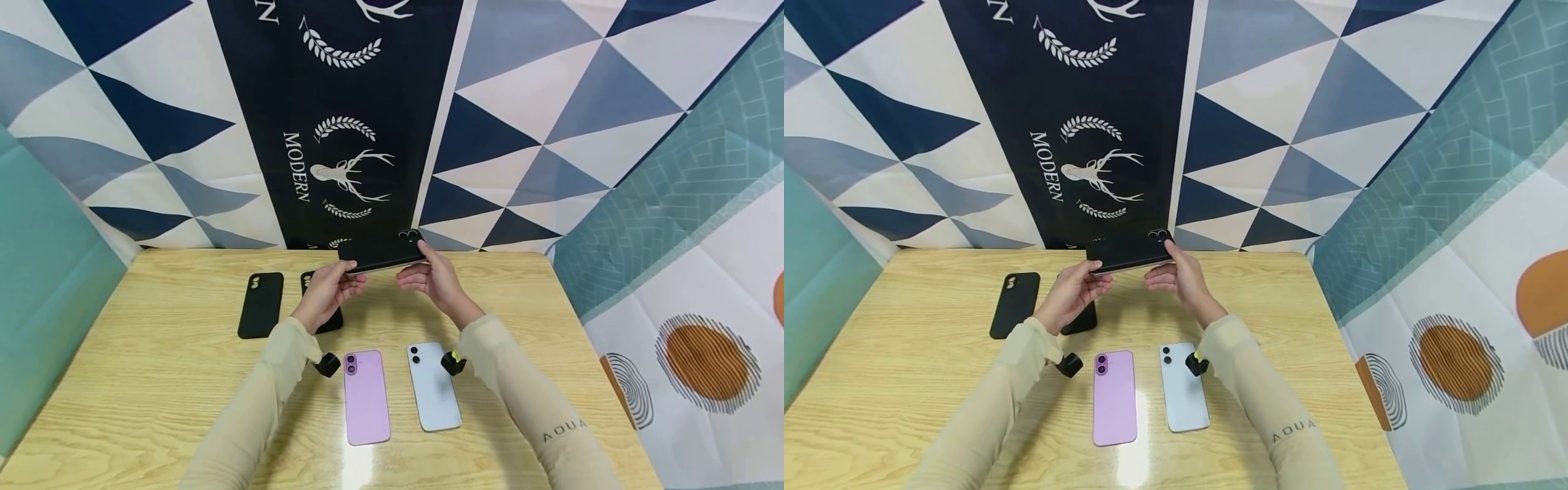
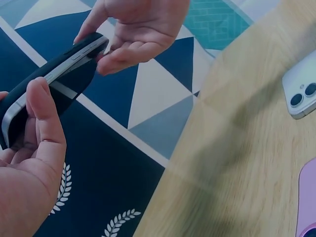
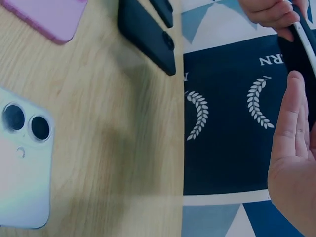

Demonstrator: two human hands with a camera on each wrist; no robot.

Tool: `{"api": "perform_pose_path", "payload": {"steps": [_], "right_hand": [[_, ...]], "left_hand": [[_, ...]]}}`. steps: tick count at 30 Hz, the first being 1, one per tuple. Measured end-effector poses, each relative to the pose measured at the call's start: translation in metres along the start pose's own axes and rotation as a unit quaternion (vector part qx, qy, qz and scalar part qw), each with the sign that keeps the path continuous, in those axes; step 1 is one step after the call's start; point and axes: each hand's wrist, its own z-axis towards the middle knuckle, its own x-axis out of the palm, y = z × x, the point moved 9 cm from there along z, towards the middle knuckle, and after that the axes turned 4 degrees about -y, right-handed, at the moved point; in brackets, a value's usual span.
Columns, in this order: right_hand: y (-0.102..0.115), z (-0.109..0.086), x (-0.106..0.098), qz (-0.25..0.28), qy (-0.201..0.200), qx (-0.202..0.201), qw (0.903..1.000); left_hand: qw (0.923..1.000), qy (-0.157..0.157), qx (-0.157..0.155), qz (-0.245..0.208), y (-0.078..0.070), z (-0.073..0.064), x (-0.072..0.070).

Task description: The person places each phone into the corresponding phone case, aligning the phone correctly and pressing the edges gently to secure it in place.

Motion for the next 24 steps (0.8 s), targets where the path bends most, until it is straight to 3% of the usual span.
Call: {"api": "perform_pose_path", "payload": {"steps": [5, 12, 24], "right_hand": [[-0.001, -0.002, -0.007, -0.059, -0.011, -0.009, 0.9982], [0.004, -0.005, -0.010, -0.114, -0.022, -0.056, 0.9917], [0.007, -0.009, -0.011, -0.120, -0.058, -0.079, 0.9879]], "left_hand": [[0.9999, 0.011, 0.006, 0.012, 0.000, 0.002, -0.001], [0.9992, 0.019, 0.012, 0.034, -0.002, 0.004, 0.000], [0.9991, 0.001, 0.012, 0.042, -0.004, 0.007, -0.002]]}}
